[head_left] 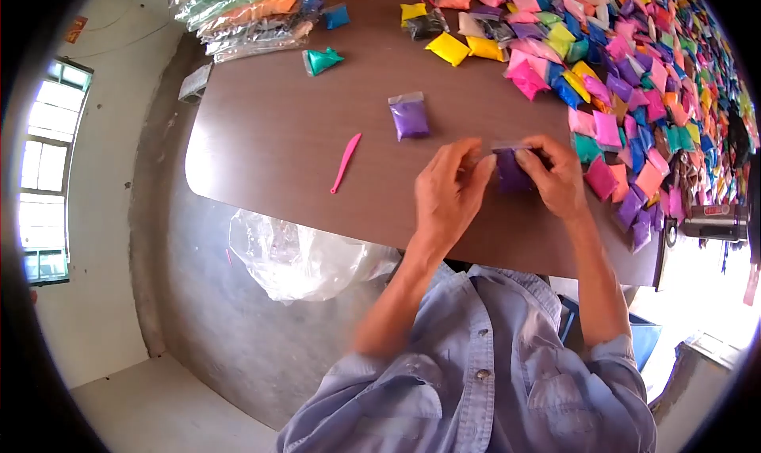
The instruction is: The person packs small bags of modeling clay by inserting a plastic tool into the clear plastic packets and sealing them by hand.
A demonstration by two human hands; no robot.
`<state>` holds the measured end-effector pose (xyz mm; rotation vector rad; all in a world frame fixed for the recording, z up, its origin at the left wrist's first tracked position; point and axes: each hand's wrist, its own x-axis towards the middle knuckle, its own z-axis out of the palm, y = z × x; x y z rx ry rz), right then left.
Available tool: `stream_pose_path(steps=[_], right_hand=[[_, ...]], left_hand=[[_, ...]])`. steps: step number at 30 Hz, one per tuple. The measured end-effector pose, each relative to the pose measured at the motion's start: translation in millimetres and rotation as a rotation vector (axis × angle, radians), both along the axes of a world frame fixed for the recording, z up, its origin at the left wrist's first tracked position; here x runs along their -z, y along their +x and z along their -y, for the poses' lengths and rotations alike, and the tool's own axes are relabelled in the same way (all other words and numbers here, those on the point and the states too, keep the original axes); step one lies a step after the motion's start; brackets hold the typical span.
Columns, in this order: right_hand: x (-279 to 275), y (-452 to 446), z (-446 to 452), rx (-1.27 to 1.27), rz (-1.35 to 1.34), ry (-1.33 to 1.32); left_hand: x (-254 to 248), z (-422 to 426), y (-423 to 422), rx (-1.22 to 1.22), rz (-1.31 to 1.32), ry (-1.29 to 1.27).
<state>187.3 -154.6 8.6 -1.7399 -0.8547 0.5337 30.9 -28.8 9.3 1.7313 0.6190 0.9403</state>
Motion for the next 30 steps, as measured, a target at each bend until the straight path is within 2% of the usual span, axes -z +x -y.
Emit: stream_pose_path(steps=[2, 4, 6, 8, 10, 15, 17, 18, 20, 21, 23, 25, 30], right_hand=[[-3.4, -2.3, 9.1, 0.054, 0.077, -0.053], [-4.8, -5.8, 21.0, 0.063, 0.07, -0.09], [-4.5, -11.6, 31.0, 0.107, 0.064, -0.113], [-4.7, -19.2, 39.6, 0.134, 0.086, -0.104], [-5.4, -23.0, 45.3, 0.178, 0.114, -0.101], [-18.9, -36.6, 57.5, 0.27, 0.219, -0.136], [-19.5, -42.8, 63.9, 0.296, 0.302, -0.103], [-16.8, -43.5, 68.6, 0.31, 0.297, -0.107], [-10.6, -43.5, 76.4, 0.192, 0.6, -0.043], [-11.0, -46.2, 77.4, 0.169, 0.617, -0.038], [-11.9, -46.0, 77.5, 0.109, 0.656, -0.073], [-11.5, -46.8, 77.8, 0.037, 0.683, -0.127], [4.0, -41.9, 81.5, 0.093, 0.758, -0.014]], left_hand=[[-5.9, -20.5, -28.7, -0.111, -0.084, 0.276], [-1.4, -49.1, -59.4, -0.219, -0.188, 0.396], [-3.4, -82.0, -85.8, -0.369, -0.429, 0.617], [-2.3, -103.2, -98.1, -0.46, -0.52, 0.684], [4.4, -112.9, -109.9, -0.444, -0.595, 0.549], [7.2, -115.1, -112.0, -0.389, -0.634, 0.651], [-1.4, -105.2, -111.4, -0.427, -0.644, 0.47], [-5.3, -97.7, -109.5, -0.412, -0.644, 0.474], [-9.9, -74.5, -100.2, -0.301, -0.552, 0.21], [-9.1, -59.2, -89.9, -0.207, -0.427, 0.169], [-13.4, -29.4, -68.9, -0.03, -0.481, 0.243], [-16.6, -1.4, -39.6, 0.125, -0.387, 0.313], [-8.9, 35.1, 2.6, 0.284, -0.335, 0.368]])
